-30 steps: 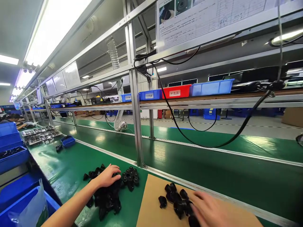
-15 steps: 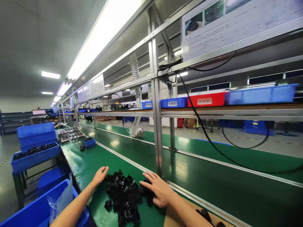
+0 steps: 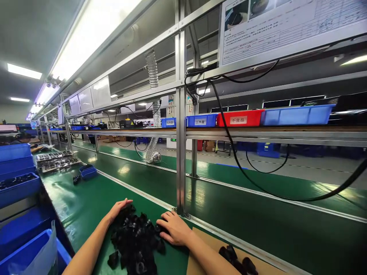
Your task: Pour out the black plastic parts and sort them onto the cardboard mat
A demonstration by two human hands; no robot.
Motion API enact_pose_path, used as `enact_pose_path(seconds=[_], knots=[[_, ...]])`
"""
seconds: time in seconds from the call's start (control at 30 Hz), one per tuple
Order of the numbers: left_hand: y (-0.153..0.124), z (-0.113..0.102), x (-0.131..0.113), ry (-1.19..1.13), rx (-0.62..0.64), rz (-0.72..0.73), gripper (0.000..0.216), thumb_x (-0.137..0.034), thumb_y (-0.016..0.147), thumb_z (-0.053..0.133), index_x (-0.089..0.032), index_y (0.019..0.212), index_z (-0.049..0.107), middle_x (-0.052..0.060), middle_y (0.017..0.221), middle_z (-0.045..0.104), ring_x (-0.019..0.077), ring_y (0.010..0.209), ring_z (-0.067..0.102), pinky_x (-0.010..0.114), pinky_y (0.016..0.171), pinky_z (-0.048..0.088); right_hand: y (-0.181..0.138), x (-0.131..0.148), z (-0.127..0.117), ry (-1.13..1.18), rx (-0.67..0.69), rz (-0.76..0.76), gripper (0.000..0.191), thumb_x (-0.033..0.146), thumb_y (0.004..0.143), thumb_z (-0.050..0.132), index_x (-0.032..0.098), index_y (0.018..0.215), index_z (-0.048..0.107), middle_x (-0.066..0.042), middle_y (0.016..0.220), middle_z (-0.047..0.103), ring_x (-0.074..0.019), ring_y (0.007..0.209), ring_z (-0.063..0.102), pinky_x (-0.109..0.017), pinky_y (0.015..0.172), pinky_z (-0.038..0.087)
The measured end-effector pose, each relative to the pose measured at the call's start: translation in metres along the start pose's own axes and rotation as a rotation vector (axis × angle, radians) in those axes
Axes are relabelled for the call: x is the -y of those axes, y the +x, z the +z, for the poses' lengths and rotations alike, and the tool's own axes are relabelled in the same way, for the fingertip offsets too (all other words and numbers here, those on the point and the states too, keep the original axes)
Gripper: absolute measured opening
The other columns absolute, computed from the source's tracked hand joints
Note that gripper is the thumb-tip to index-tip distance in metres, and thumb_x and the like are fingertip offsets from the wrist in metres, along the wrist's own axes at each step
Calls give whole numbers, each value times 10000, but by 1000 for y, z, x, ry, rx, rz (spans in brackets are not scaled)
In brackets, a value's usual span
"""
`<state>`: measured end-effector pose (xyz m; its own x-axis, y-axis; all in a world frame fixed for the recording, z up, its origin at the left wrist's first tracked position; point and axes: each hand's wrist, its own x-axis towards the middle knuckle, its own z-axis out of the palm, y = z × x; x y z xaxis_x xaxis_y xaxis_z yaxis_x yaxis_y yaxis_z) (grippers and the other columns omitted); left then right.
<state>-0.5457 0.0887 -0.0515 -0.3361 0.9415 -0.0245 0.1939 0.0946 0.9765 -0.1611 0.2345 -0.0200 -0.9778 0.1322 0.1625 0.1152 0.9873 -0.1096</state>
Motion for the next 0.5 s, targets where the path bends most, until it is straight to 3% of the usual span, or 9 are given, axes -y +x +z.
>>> enact_pose_path(seconds=[0.2, 0.37, 0.5], knots=[[4, 40, -12, 11, 75, 45, 780, -801, 854, 626, -184, 1318, 740, 96, 1382, 681, 352, 1411, 539, 507, 1320, 262, -15, -9, -4, -38, 3, 107, 407, 482, 1029, 515, 309, 1398, 528, -84, 1274, 535, -273, 1190, 498, -477, 1038, 419], [6, 73, -20, 19, 136, 61, 761, -758, 832, 695, -166, 1306, 745, 126, 1344, 699, 364, 1368, 569, 523, 1275, 323, -33, -13, -7, -55, 8, 158, 409, 433, 1020, 528, 319, 1413, 518, -79, 1250, 545, -279, 1158, 513, -487, 1009, 443], [7, 90, -23, 31, 154, 80, 753, -739, 820, 730, -154, 1293, 745, 148, 1356, 688, 332, 1350, 588, 523, 1267, 329, -39, -8, -6, -48, -22, 202, 453, 428, 1007, 547, 338, 1449, 507, -88, 1361, 517, -293, 1261, 479, -520, 1077, 418]])
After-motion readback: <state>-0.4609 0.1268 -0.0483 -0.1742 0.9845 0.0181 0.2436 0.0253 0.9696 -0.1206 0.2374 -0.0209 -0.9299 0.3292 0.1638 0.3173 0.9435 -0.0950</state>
